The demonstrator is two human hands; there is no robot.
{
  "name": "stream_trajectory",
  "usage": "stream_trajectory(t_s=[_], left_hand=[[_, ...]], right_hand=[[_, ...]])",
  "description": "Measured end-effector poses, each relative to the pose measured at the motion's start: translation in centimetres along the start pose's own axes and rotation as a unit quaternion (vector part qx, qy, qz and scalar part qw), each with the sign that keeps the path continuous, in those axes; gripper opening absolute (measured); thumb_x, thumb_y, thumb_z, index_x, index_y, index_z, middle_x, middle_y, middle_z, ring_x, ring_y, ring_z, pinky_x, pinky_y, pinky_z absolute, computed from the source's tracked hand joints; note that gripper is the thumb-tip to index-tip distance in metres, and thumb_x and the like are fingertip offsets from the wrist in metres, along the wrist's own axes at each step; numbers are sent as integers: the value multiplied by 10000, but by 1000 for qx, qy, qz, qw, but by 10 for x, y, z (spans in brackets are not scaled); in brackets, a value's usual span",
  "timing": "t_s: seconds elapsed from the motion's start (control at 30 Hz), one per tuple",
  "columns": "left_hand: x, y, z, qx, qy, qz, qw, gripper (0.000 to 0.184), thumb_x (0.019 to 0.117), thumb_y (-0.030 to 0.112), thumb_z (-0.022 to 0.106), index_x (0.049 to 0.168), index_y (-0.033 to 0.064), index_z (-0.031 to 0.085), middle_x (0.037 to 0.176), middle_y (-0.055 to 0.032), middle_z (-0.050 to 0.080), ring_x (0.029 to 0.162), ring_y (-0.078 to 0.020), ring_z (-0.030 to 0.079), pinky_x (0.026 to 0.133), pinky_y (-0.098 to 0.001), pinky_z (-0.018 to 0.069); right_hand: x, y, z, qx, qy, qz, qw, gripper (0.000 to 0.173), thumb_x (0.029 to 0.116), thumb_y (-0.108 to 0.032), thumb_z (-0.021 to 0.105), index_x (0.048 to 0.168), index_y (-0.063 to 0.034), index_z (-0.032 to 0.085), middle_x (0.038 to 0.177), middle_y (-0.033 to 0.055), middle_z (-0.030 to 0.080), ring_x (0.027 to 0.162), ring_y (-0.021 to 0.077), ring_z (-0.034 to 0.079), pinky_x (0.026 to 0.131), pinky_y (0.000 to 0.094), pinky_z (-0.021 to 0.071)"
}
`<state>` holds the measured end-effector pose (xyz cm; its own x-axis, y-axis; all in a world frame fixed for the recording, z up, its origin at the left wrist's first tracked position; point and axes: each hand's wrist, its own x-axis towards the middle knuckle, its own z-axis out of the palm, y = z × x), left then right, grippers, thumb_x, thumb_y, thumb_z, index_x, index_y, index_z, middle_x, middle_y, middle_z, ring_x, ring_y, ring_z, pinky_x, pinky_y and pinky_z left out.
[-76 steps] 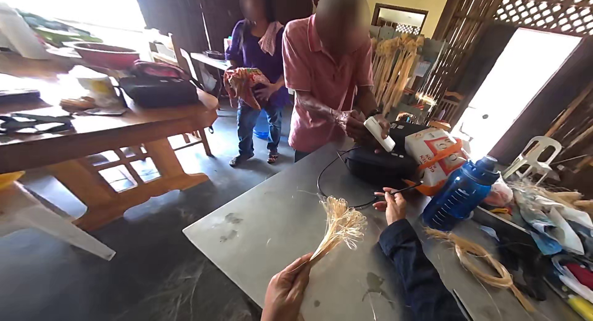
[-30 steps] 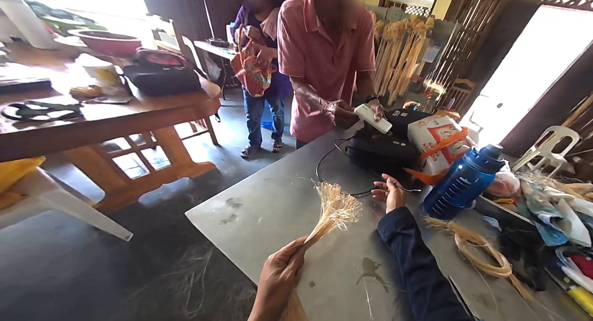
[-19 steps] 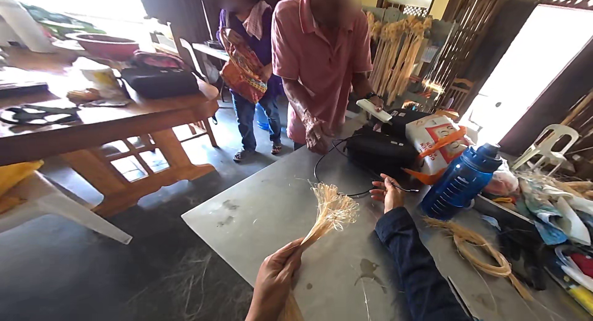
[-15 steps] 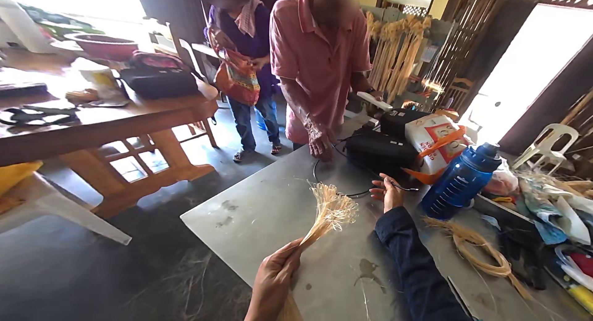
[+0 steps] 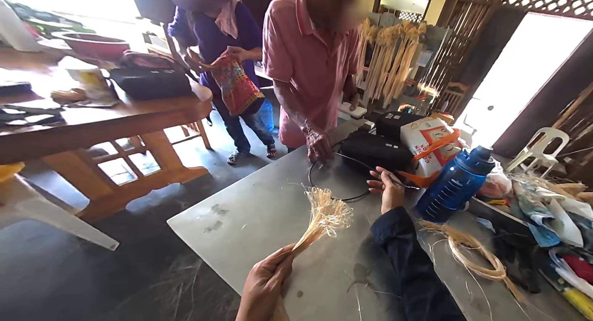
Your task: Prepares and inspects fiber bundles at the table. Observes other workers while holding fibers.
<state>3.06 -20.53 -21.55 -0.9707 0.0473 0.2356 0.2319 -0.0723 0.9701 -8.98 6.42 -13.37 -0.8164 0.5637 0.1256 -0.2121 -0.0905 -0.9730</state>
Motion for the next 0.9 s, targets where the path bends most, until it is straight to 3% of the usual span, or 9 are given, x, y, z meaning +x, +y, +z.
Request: stream_trajectory(t_s=[0.33, 0.43, 0.57, 0.7, 0.9], left_hand=[[-1, -2, 0, -8, 8, -4, 1000, 311, 945, 32, 474, 1100, 94, 736, 636, 176, 561, 505, 69, 442, 486, -115, 380], [-1, 0, 0, 9, 7, -10, 1000, 309, 949, 37, 473, 1117, 79, 728, 647, 174, 558, 515, 70, 442, 494, -122, 386], [-1, -1, -1, 13, 9, -7, 1000, 315, 952, 39, 466, 1113, 89, 732, 645, 176, 553, 512, 70, 438, 490, -117, 379], [0, -1, 0, 0, 9, -1, 1000, 314, 953, 38, 469, 1103, 99, 738, 643, 177, 556, 511, 69, 437, 488, -116, 376], [0, -2, -1, 2, 7, 4, 1000, 323, 954, 34, 462, 1108, 93, 739, 626, 172, 536, 495, 59, 421, 474, -119, 360]], right_hand=[[1, -6, -2, 23, -48, -59, 997, 334, 1117, -130, 378, 1251, 1, 655, 1068, 116, 757, 773, 177, 736, 644, 294, 595], [8, -3, -6, 58, -46, -38, 997, 350, 1125, -163, 367, 1320, -23, 623, 1044, 136, 753, 756, 216, 738, 633, 324, 600], [3, -15, -8, 128, -55, -9, 990, 409, 1142, -256, 280, 1430, -116, 535, 1058, 97, 755, 747, 189, 734, 641, 308, 597], [-4, -27, -7, 169, -70, -19, 983, 404, 1141, -269, 278, 1403, -125, 549, 1051, 66, 762, 718, 156, 729, 618, 271, 594], [4, -19, -10, 166, -60, -18, 984, 406, 1141, -289, 286, 1413, -141, 548, 1081, 77, 758, 745, 185, 738, 647, 299, 606]])
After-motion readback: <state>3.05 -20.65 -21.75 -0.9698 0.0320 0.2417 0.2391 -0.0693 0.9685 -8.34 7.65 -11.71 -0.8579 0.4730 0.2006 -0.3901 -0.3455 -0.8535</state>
